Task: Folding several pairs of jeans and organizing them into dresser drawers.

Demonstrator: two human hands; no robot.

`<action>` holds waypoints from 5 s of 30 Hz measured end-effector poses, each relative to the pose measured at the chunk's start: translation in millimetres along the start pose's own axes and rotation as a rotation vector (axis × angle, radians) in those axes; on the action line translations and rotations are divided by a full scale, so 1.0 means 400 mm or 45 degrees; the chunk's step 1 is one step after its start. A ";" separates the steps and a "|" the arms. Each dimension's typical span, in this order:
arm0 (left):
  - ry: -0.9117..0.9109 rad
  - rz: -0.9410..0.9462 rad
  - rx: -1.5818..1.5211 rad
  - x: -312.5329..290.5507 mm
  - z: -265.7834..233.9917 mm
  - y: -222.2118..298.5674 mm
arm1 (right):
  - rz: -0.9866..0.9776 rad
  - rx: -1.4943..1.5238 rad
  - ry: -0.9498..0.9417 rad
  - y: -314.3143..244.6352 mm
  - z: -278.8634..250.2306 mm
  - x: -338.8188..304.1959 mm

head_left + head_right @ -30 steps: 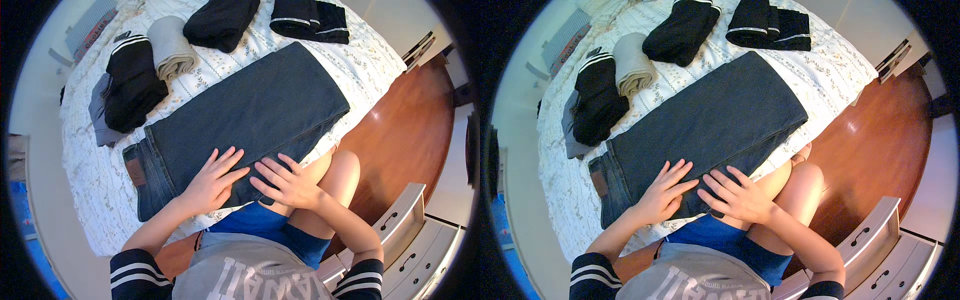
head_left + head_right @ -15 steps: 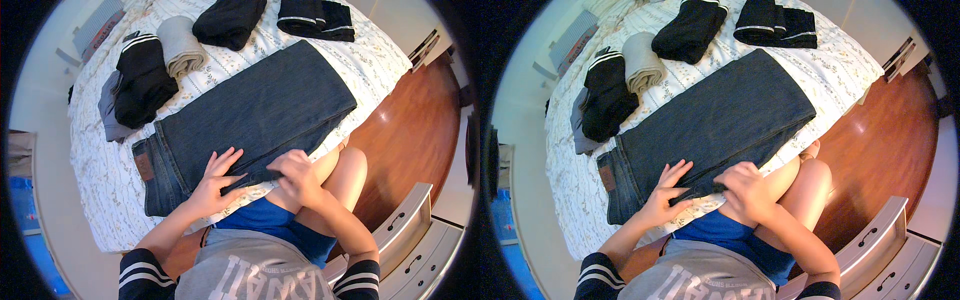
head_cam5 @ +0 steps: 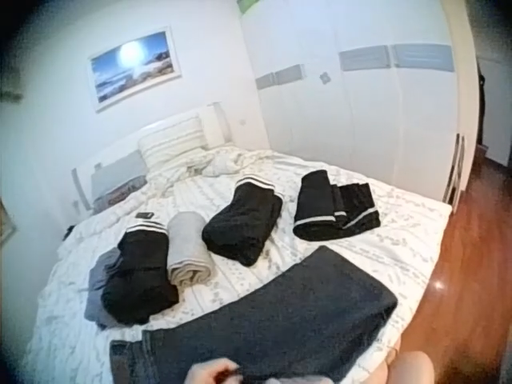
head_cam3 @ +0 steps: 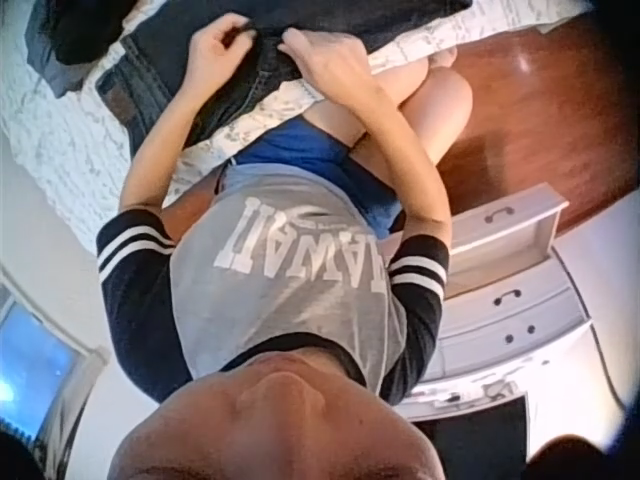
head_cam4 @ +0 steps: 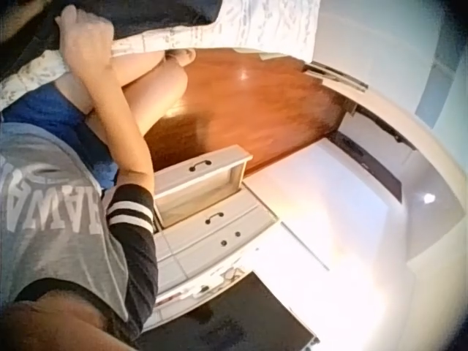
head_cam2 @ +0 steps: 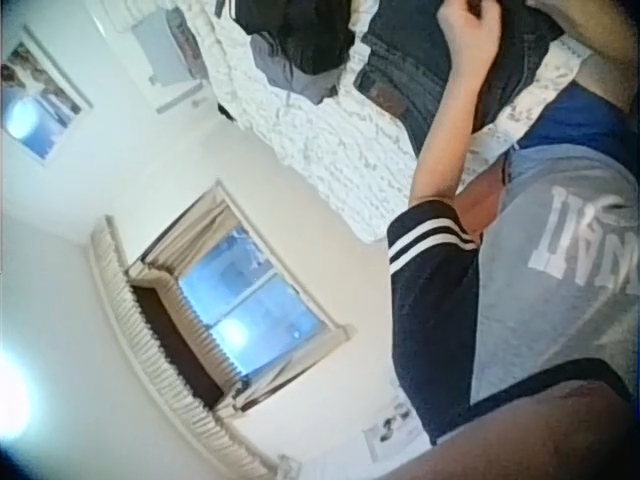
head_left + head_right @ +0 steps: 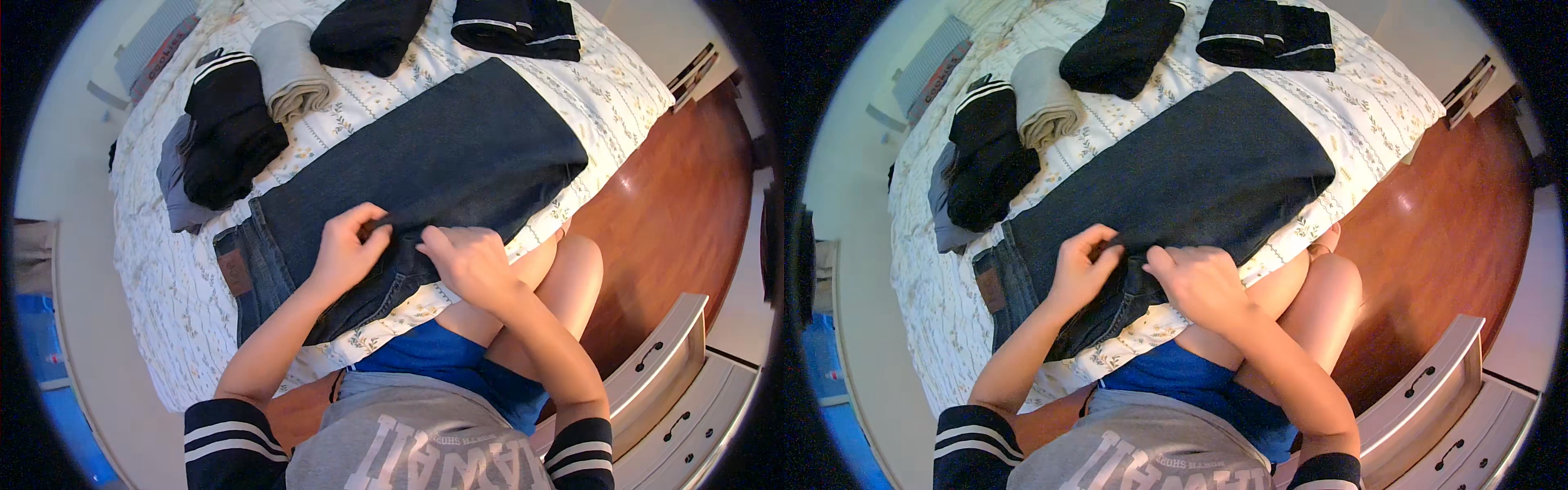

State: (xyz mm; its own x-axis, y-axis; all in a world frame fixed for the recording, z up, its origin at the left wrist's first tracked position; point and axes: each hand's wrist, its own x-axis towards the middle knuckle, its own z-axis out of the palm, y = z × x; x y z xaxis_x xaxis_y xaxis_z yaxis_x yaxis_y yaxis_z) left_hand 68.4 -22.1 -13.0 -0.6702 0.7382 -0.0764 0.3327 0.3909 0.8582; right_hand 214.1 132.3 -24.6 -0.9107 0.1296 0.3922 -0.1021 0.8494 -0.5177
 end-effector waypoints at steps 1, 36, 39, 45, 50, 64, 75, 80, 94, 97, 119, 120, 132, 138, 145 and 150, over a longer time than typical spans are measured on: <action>0.008 -0.018 -0.120 0.000 -0.004 -0.004 | 0.011 -0.004 0.003 0.000 0.005 0.013; -0.170 0.515 0.406 -0.040 0.036 0.082 | 0.438 0.060 0.025 0.094 0.002 -0.012; -0.208 0.719 0.646 -0.039 0.039 0.035 | 0.403 -0.163 -0.079 0.106 0.009 -0.027; -0.402 0.681 0.898 -0.047 0.034 0.034 | 0.635 -0.580 0.487 0.316 -0.130 -0.144; -0.476 0.653 0.898 -0.051 0.015 0.019 | 0.472 -0.376 1.017 0.248 -0.185 -0.039; -0.030 0.245 1.446 -0.140 -0.335 -0.113 | 0.153 -0.414 -0.152 -0.104 0.112 0.040; -0.048 -0.256 0.213 -0.076 -0.565 -0.279 | 0.050 -0.160 -0.331 -0.274 0.139 0.016; 0.199 -0.774 -0.968 -0.274 -0.491 -0.299 | 0.045 -0.036 -0.356 -0.335 0.174 0.095; 0.040 0.083 -0.108 -0.150 -0.265 -0.065 | 0.099 0.018 -0.209 -0.325 0.279 0.097; 0.012 0.428 0.265 -0.128 -0.257 -0.093 | 0.110 0.031 -0.167 -0.324 0.276 0.077; -0.636 1.042 1.094 0.019 -0.456 -0.126 | -0.001 -0.659 -0.144 -0.439 0.257 0.017; -0.676 1.094 1.185 0.030 -0.458 -0.128 | 0.008 -0.688 -0.150 -0.446 0.260 0.020; -0.859 1.278 1.082 0.018 -0.402 -0.043 | 0.262 -0.456 -0.097 -0.476 0.106 -0.042; -1.190 1.276 0.978 0.029 -0.345 -0.011 | 0.341 -0.654 -0.127 -0.482 0.107 -0.113; -1.753 0.219 0.927 0.219 -0.250 0.068 | 0.803 0.180 0.084 -0.407 0.037 -0.084; -1.140 1.106 1.095 0.239 -0.189 0.033 | 1.206 0.837 0.089 -0.276 0.014 -0.103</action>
State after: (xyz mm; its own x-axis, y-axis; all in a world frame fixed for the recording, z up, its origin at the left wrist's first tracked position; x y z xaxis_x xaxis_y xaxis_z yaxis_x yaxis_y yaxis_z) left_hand -41.6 12.1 29.3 0.4393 0.8587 -0.2638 0.8878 -0.3702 0.2735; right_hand 260.7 30.3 12.0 -0.7114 0.6182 -0.3342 0.4027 -0.0310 -0.9148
